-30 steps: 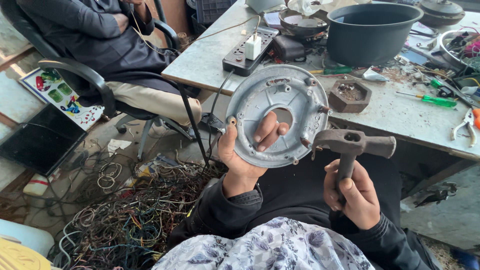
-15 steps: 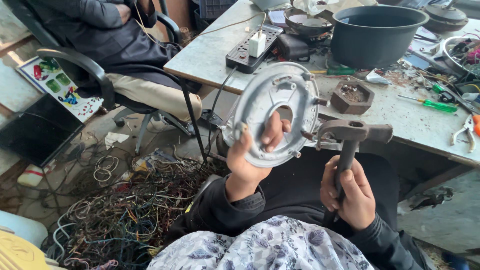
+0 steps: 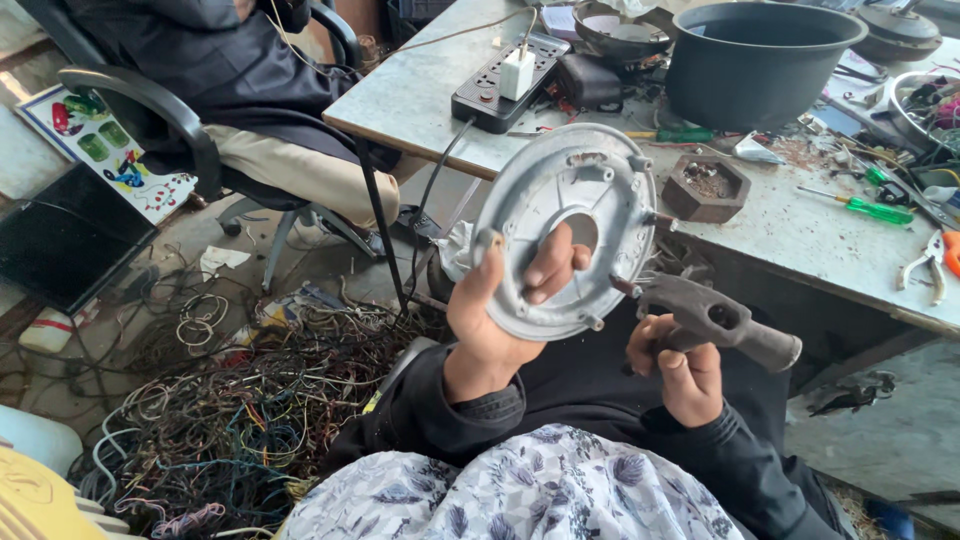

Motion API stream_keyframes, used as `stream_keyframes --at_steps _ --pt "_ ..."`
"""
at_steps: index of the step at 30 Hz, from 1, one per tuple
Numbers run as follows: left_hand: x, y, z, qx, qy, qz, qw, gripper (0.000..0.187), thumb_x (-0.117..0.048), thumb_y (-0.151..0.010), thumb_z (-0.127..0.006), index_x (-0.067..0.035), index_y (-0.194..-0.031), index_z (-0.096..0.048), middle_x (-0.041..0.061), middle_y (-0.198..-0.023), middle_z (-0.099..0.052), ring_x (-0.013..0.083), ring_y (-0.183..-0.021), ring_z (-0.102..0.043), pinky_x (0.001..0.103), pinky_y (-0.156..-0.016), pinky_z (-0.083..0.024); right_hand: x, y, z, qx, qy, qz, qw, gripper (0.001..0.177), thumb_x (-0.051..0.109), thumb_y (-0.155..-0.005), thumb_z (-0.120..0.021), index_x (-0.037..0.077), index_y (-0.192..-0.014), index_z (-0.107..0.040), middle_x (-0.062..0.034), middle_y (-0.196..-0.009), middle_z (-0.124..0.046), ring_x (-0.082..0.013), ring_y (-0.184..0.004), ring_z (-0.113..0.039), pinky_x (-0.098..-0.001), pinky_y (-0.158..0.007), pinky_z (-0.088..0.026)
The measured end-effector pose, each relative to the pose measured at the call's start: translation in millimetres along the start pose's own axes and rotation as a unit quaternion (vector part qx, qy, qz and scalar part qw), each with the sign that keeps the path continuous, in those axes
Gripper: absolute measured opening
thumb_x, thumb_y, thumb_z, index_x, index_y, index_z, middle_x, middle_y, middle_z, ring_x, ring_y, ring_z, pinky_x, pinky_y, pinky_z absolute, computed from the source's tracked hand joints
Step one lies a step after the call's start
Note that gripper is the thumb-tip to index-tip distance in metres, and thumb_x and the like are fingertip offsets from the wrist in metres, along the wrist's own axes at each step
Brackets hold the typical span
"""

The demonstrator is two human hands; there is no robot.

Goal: The person holds a circular metal electrical component and repeatedly strikes it with a hammer. The person rotates the component to access different areas while continuing to hammer it.

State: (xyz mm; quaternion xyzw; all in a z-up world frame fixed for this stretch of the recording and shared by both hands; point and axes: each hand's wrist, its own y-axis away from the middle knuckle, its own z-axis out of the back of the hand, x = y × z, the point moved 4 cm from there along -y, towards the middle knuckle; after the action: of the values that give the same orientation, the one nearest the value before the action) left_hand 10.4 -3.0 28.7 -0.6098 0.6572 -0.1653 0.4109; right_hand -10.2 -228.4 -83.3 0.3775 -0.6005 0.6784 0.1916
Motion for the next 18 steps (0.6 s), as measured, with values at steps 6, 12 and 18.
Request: stream_keyframes --at_steps 6,12,18 --pt "14 -7 8 -0.120 0.122 0.024 0.985 0.064 -0.048 -0.106 -0.053 0.004 -0.143 -0.046 -0.004 -0.081 -0.036 0.0067 -0.070 -0.036 0.031 -0.104 -0.039 4 -3 -5 -0.029 -0.195 -0.150 0.969 0.040 0.042 -0.110 -0.049 0.003 -0.117 -0.050 -0.0061 -0.070 -0.045 -0.0126 -0.052 -0.039 -0.0291 -0.047 -0.036" --pt "25 -5 27 -0.161 0.084 -0.024 0.983 0.056 -0.049 -0.109 -0.051 0.003 -0.130 -0.050 -0.003 -0.081 -0.036 0.0077 -0.070 -0.036 0.033 -0.103 -0.038 8 -12 -15 -0.057 -0.276 -0.270 0.921 0.039 0.046 -0.108 -0.043 0.007 -0.109 -0.047 -0.0030 -0.066 -0.038 -0.0092 -0.044 -0.030 -0.0265 -0.038 -0.030" --pt "44 0 30 -0.138 0.000 -0.106 0.985 0.041 -0.044 -0.109 -0.058 -0.005 -0.101 -0.048 0.000 -0.081 -0.039 0.0121 -0.078 -0.039 0.036 -0.105 -0.037 7 -17 -26 -0.071 -0.362 -0.281 0.886 0.043 0.051 -0.109 -0.037 0.009 -0.105 -0.046 -0.0007 -0.065 -0.038 -0.0079 -0.041 -0.027 -0.0251 -0.035 -0.029"
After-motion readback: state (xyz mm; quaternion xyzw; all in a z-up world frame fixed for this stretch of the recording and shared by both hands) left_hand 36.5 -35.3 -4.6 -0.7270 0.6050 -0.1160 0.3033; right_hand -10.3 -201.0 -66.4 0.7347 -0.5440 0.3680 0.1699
